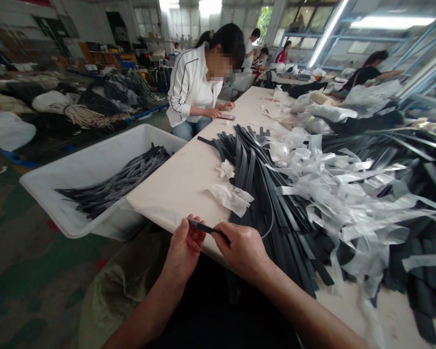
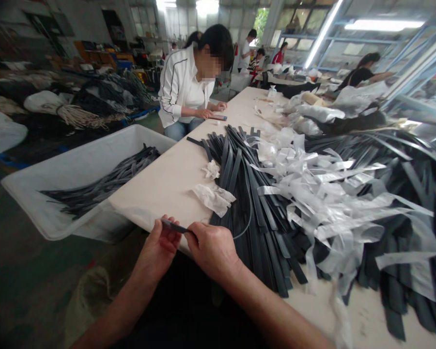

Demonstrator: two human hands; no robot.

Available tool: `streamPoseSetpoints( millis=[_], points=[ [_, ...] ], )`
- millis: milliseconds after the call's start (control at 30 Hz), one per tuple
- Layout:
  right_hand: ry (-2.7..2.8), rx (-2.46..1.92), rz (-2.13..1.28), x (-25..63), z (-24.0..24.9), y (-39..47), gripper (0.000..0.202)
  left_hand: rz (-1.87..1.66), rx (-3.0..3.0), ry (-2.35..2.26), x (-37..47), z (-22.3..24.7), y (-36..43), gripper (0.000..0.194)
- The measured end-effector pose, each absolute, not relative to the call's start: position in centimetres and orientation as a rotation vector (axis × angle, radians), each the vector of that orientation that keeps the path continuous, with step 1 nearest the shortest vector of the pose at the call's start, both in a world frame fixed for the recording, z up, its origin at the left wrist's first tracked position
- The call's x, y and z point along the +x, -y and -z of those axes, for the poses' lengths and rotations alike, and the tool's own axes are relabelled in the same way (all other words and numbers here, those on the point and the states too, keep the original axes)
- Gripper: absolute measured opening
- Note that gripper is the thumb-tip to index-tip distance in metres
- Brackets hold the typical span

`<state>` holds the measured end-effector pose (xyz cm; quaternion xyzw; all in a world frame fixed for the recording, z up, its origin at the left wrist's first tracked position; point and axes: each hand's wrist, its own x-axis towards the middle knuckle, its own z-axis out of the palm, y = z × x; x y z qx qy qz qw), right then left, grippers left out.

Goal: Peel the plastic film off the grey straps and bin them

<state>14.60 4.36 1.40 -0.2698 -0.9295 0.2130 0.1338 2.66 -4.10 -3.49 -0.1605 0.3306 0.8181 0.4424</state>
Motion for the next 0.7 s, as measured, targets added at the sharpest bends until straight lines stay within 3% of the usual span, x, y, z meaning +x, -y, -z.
streamPoseSetpoints(
  millis=[133, 300, 467, 700],
  points=[
    [2.826, -0.673, -0.598, 13.9, -2.2, -4.8, 0.016, -2.05, -0.315, -0.765, 2.2, 3.8, 4.0, 0.016],
    [2.894, -0.532, -0.665, 18.5, -5.1, -6.9, 0.043, -2.272, -0.42, -0.834, -2.1, 3.0, 5.7, 0.013],
    [2.814, -0.396, -0.827, 20.1, -6.9, -5.2, 0.045, -2.176, -0.338, -0.838, 0.2, 2.9, 8.7, 0.039],
    [2.862, -0.384, -0.919, 15.9, -6.3, -2.5, 0.057, -2.044, -0.219, -0.837, 3.8, 1.8, 11.0, 0.033]
  ],
)
